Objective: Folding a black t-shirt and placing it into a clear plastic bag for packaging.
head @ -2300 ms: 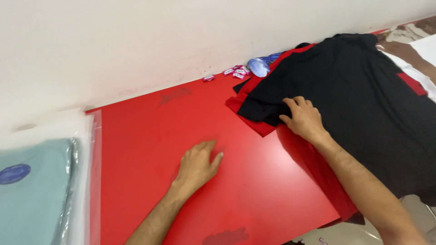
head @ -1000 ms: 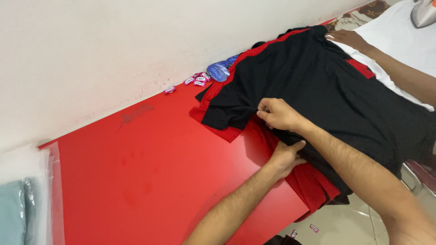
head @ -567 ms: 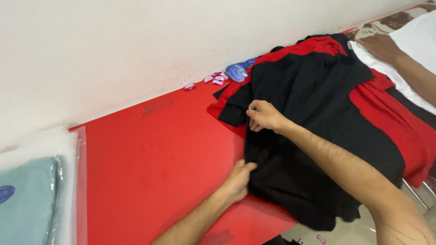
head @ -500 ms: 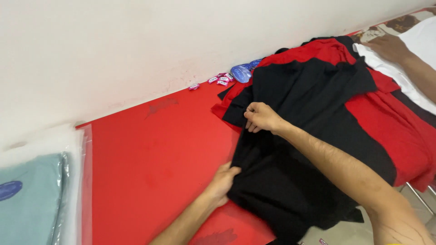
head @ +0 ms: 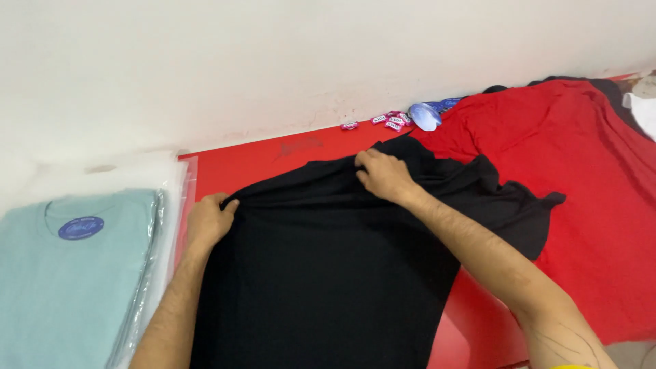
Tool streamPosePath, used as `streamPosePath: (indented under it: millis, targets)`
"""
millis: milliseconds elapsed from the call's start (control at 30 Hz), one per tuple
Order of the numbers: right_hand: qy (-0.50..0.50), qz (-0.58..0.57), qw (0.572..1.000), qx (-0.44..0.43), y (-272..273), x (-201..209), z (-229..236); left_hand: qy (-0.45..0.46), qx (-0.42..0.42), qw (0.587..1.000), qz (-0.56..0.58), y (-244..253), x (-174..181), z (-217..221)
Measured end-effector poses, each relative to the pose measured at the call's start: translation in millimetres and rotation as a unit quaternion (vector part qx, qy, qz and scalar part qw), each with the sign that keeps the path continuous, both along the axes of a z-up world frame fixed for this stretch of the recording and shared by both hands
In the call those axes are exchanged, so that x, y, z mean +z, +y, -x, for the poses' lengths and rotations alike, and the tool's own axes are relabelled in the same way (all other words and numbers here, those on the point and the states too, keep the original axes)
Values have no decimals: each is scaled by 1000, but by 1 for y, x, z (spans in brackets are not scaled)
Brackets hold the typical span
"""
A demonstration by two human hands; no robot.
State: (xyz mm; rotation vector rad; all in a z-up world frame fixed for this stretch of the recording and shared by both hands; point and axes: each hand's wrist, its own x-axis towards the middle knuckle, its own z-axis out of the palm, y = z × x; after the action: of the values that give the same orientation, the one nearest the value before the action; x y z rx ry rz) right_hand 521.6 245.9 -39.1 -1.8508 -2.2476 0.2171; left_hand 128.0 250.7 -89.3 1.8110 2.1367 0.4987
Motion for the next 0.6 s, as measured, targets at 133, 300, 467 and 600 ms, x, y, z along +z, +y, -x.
streamPosePath:
  millis: [133, 300, 467, 600]
  targets:
    - [-68, -32, 995, -70, 37, -19, -55, 12, -23, 997, 67, -41, 25, -8]
    - [-79, 76, 975, -191, 57, -39, -104, 146, -20, 972, 185, -75, 20, 18]
    - [-34, 150, 977, -148, 78, -32, -138, 152, 4, 973, 172, -57, 53, 40]
    - [145, 217, 961, -92, 57, 11, -159, 201, 41, 978, 38, -4, 50, 55]
